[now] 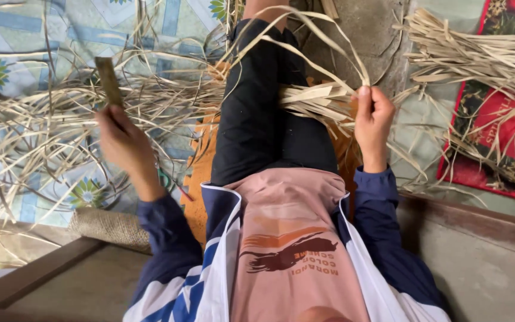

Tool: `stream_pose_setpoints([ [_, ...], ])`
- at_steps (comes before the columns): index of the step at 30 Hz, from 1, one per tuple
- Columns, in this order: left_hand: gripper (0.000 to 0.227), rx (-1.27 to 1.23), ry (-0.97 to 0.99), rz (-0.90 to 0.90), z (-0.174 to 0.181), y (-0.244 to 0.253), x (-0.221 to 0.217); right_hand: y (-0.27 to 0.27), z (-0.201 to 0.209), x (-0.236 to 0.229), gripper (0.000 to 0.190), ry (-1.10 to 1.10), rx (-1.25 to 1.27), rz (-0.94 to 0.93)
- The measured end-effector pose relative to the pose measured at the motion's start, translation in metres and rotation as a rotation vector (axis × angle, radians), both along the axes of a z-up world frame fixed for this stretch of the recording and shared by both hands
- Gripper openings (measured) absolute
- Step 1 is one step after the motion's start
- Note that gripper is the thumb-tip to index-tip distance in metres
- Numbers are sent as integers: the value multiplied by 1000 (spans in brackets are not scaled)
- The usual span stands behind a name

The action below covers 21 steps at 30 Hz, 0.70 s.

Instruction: Stripping thin fibers from bamboo stalks to prepare them for weaving or other uses.

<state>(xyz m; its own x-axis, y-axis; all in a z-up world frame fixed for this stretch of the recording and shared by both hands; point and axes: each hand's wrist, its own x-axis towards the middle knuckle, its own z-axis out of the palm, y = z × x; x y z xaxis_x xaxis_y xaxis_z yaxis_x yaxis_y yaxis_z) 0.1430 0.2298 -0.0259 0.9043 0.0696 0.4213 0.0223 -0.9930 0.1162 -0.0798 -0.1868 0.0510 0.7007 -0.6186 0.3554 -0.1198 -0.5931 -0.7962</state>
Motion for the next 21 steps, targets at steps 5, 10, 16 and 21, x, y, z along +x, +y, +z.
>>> stream_pose_setpoints([
  [5,20,-744,183,-557,27,-133,-132,32,6,19,36,-63,128,70],
  [10,28,-1477,1055,-778,9,-205,-140,63,6,24,33,-59,24,102],
  [16,44,-1816,1246,-667,55,-239,-138,76,-8,19,27,30,-295,59],
  [21,47,-1908,1407,-586,76,-230,-131,64,-19,14,26,60,-411,40],
])
